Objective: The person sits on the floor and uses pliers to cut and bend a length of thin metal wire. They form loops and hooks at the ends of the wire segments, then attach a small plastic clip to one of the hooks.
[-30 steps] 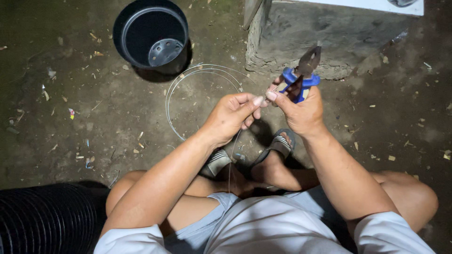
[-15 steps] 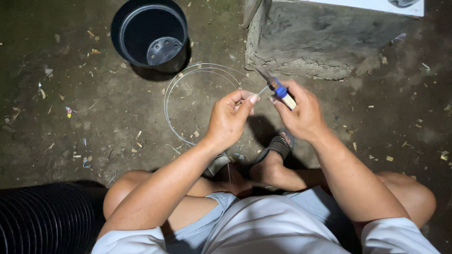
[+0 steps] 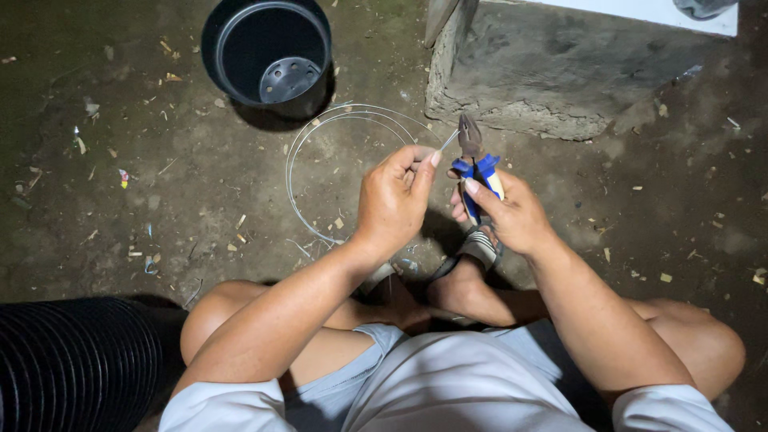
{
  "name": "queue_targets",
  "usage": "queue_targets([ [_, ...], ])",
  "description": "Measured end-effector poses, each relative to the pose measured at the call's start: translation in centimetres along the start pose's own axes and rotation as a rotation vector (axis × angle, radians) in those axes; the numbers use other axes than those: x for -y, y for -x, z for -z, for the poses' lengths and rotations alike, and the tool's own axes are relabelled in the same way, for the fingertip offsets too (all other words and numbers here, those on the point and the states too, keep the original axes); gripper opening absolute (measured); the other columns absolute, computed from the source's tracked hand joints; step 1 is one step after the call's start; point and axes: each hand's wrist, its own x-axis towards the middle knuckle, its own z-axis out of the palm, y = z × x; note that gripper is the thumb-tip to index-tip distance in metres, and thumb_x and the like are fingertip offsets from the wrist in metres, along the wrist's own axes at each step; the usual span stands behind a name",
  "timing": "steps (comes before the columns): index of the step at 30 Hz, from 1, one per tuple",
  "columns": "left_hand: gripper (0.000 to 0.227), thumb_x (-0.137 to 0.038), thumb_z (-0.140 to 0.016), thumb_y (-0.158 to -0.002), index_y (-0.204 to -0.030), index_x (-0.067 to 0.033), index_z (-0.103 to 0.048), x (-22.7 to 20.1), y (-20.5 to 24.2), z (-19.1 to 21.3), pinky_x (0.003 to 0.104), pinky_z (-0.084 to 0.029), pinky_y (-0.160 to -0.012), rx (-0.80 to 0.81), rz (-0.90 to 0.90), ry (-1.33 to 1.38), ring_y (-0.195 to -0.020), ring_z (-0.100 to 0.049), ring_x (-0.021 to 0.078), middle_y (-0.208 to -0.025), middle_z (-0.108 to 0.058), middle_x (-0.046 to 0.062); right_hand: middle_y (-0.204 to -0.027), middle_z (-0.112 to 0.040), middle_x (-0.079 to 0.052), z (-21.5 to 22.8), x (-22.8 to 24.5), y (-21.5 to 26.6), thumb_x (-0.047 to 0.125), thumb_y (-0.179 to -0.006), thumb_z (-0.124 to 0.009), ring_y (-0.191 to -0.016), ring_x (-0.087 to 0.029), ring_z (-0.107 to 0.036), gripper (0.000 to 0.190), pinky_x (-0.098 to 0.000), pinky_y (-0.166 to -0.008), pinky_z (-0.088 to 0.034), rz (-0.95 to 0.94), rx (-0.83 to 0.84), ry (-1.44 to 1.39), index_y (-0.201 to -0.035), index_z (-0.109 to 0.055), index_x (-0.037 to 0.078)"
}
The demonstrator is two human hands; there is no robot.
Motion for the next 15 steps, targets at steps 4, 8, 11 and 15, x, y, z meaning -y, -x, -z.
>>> queue_targets([
  [4,0.014,-0.016,-0.066,-0.101,-0.104,-0.0033,-0.071,0.0,0.1,0.2,0.033,-0.056,-0.069,-0.012,-0.11,-0.031,-0.079,-0.074,0.0218,-0.091,-0.073,0.013,-0.097,-0.071,-0.009,-0.4,-0.3,-0.2,0.023,-0.104,-0.057,-0.084,-0.017,-0.071,0.032,-0.0321,-0.076,-0.059,0.03,0.004,0.011,-0.125,-0.062,0.0],
  [8,0.015,-0.017,-0.067,-0.1,-0.103,-0.0035,-0.072,0.3,-0.1,0.2,0.035,-0.056,-0.068,-0.013,-0.09,-0.084,-0.078,-0.074,0.0259,-0.091,-0.074,0.014,-0.097,-0.072,-0.007,-0.9,-0.4,0.0,0.022,-0.104,-0.058,-0.083,-0.016,-0.071,0.031,-0.0316,-0.074,-0.059,0.055,-0.025,0.061,-0.125,-0.062,0.0],
  [11,0.014,-0.016,-0.066,-0.099,-0.102,-0.0034,-0.071,0.3,-0.2,0.3,0.037,-0.056,-0.067,-0.009,-0.085,-0.099,-0.078,-0.074,0.0279,-0.091,-0.073,0.015,-0.092,-0.069,-0.005,-1.2,0.0,0.3,0.022,-0.105,-0.06,-0.081,-0.013,-0.069,0.03,-0.0291,-0.074,-0.056,0.112,-0.078,0.245,-0.127,-0.064,0.002],
  [15,0.013,-0.016,-0.066,-0.1,-0.102,-0.0035,-0.071,0.3,-0.2,0.5,0.039,-0.056,-0.069,-0.004,-0.111,-0.13,-0.08,-0.073,0.0324,-0.092,-0.073,0.016,-0.087,-0.073,-0.004,-1.8,1.1,0.5,0.023,-0.102,-0.063,-0.078,-0.012,-0.069,0.031,-0.0293,-0.071,-0.055,0.143,-0.17,0.452,-0.128,-0.066,0.006],
])
